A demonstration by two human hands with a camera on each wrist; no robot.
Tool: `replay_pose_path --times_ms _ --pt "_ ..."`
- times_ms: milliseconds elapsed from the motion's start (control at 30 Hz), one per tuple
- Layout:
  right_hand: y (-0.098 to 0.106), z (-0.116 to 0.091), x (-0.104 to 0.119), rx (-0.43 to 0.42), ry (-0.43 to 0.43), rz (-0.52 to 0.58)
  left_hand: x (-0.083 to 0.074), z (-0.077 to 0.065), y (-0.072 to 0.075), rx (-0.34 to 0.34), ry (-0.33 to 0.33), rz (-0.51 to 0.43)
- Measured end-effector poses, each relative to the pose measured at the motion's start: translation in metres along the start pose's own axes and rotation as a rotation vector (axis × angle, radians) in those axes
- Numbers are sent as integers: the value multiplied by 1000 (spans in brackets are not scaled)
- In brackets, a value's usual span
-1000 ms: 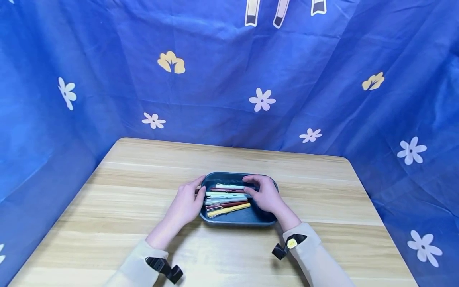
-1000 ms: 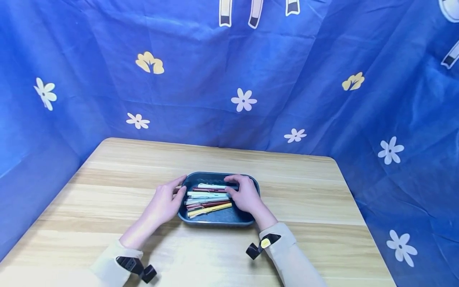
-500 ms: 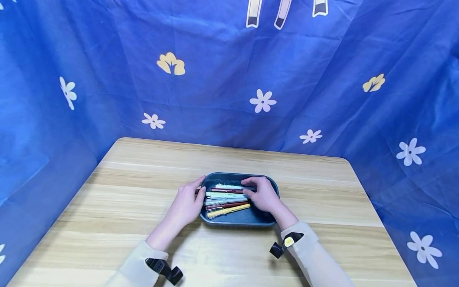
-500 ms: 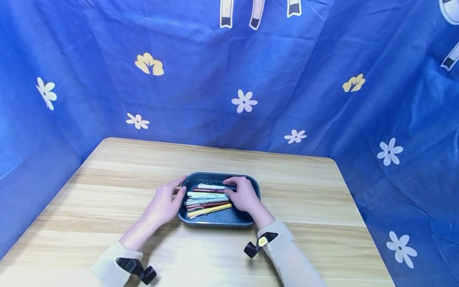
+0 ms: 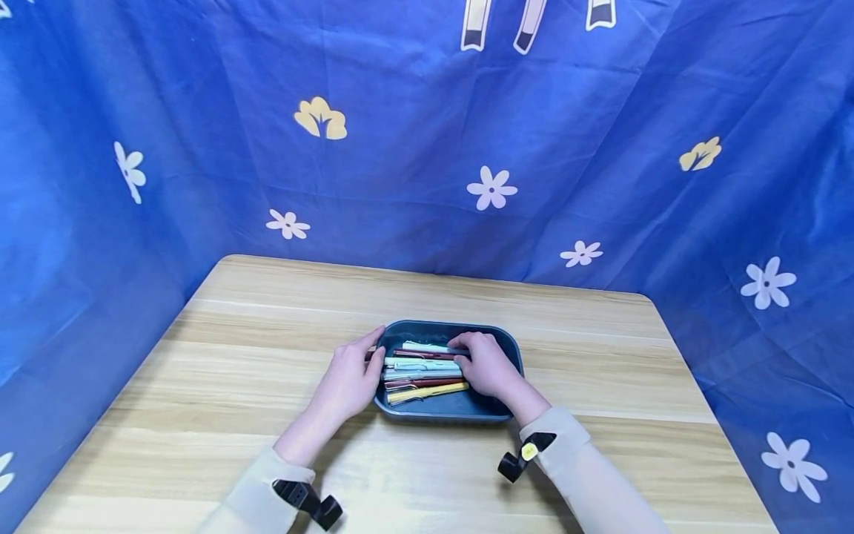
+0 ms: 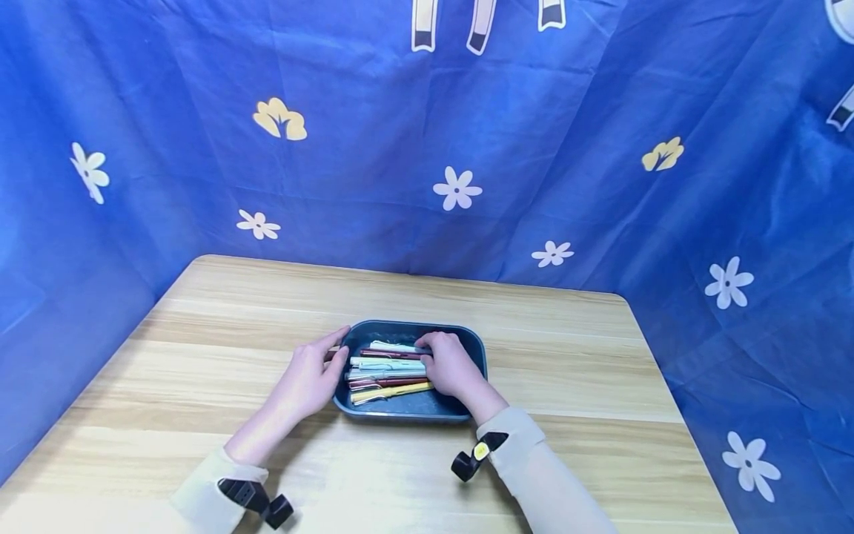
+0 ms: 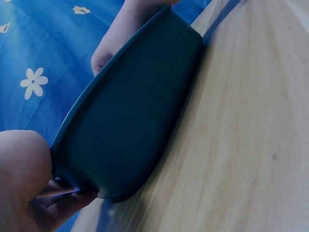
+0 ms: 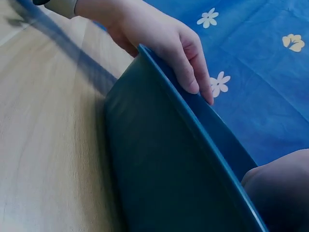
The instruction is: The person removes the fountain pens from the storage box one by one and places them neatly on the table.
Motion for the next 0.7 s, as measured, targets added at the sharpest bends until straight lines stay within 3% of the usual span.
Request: replay_pose_path --times_ms 700 --pt "-7 3 5 -5 104 -78 1 -1 -1 -18 -14 -13"
Point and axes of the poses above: each hand's wrist, its own z-axis towards the middle knuckle, its own y-axis out of the back of the hand, x = y × z, the point moved 7 cm from there along z, towards the middle knuckle, and after that the axes turned 10 degrees about -x, right-handed, at the moved point
